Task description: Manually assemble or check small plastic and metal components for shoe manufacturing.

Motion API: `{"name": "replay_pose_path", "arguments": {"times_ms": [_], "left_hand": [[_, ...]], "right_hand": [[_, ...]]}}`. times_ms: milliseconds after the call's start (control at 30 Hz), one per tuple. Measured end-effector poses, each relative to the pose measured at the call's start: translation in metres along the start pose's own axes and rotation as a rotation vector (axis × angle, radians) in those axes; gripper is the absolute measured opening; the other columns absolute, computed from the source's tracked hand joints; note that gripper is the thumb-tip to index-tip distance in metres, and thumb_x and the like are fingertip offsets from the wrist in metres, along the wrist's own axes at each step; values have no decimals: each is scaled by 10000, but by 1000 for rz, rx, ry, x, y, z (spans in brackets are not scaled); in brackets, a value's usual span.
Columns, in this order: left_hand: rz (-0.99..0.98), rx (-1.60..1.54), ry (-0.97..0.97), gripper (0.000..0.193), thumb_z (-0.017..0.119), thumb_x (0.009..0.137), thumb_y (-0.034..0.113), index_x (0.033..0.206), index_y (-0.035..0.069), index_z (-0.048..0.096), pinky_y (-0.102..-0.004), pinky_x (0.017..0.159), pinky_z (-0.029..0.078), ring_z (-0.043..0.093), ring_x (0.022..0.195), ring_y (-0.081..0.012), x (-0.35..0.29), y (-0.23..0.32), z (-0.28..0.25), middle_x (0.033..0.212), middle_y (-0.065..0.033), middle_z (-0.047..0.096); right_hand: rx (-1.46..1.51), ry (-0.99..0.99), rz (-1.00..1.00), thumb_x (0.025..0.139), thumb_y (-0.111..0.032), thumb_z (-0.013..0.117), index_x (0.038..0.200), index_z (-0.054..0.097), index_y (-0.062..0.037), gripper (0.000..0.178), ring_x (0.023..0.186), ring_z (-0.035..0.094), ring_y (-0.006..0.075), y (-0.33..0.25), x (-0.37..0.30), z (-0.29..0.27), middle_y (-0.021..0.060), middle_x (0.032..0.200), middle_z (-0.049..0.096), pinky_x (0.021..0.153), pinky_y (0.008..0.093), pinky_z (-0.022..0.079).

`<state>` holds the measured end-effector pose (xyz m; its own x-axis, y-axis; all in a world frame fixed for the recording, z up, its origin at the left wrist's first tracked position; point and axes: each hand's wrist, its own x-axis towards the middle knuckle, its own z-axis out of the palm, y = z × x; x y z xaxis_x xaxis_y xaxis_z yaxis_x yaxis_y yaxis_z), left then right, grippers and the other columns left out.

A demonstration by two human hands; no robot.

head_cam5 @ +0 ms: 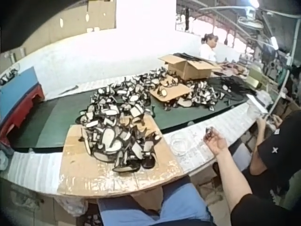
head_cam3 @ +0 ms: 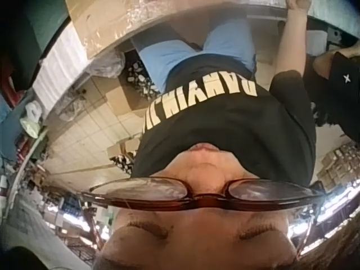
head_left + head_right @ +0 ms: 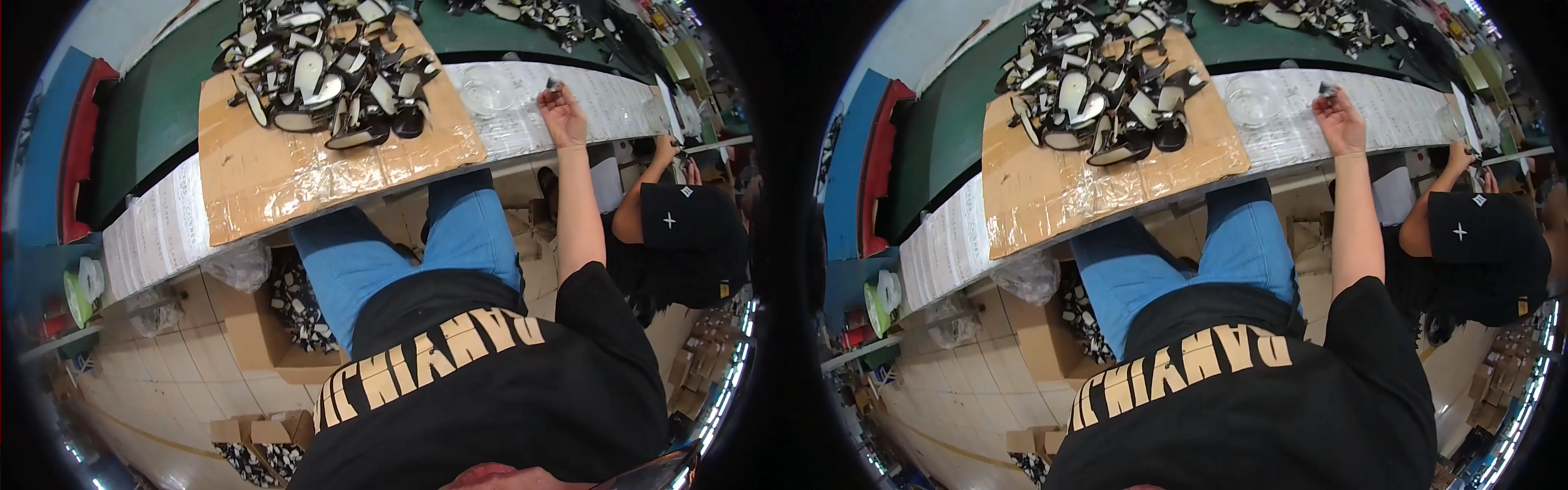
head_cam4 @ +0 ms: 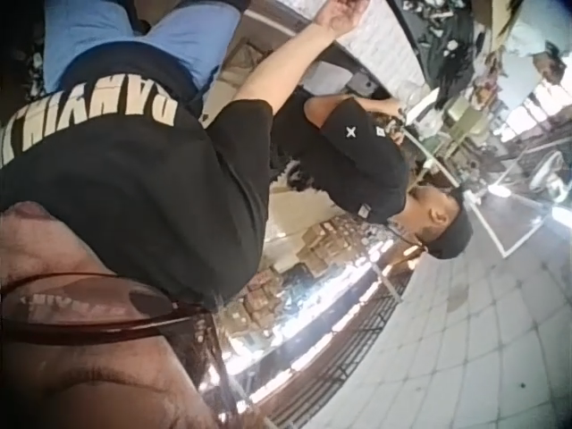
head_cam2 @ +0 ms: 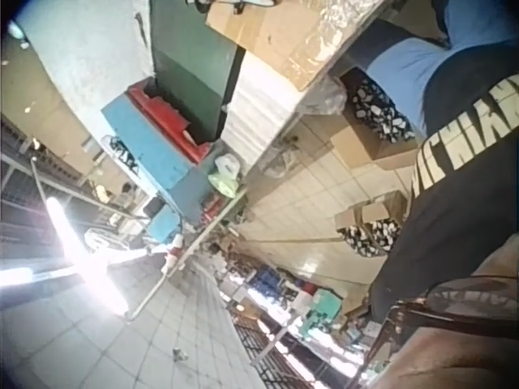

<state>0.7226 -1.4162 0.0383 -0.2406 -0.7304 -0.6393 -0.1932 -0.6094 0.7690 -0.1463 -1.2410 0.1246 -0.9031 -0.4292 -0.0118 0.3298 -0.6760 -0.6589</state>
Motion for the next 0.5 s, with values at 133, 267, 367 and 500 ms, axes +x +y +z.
{"name": "replay_pose_path", "arguments": {"times_ms": [133, 267, 367, 500], "left_hand": [[14, 39, 12, 195, 485, 973, 131, 1112, -1, 520, -340, 721, 603, 687, 788, -231, 43, 14, 47, 937, -134, 656], [4, 90, 77, 198, 486, 973, 131, 1119, 0, 518, -340, 721, 603, 686, 788, -229, 61, 33, 84, 939, -134, 655], [290, 144, -37, 271, 540, 956, 43, 1221, -1, 500, -324, 773, 596, 664, 850, -187, 100, 89, 109, 1020, -98, 625], [556, 152, -119, 414, 567, 934, -10, 1337, -4, 476, -303, 861, 539, 605, 996, -160, 108, 150, 183, 1161, -101, 595]], "right_hand": [[-85, -32, 42, 908, -147, 654, 1141, 650, -45, 254, 905, 629, 213, -1, -6, 19, 69, 906, 673, 922, 410, 473], [-530, -127, -49, 899, -177, 668, 1056, 694, -73, 190, 853, 617, 120, 8, -41, 93, 3, 880, 670, 806, 294, 478], [-909, -221, -248, 849, -108, 727, 1034, 692, -34, 202, 806, 600, 84, 17, -50, 123, -17, 876, 672, 743, 251, 471], [-1461, -243, -502, 736, -169, 795, 938, 735, -81, 228, 807, 607, 123, 22, -49, 146, 18, 822, 690, 746, 287, 488]]}}
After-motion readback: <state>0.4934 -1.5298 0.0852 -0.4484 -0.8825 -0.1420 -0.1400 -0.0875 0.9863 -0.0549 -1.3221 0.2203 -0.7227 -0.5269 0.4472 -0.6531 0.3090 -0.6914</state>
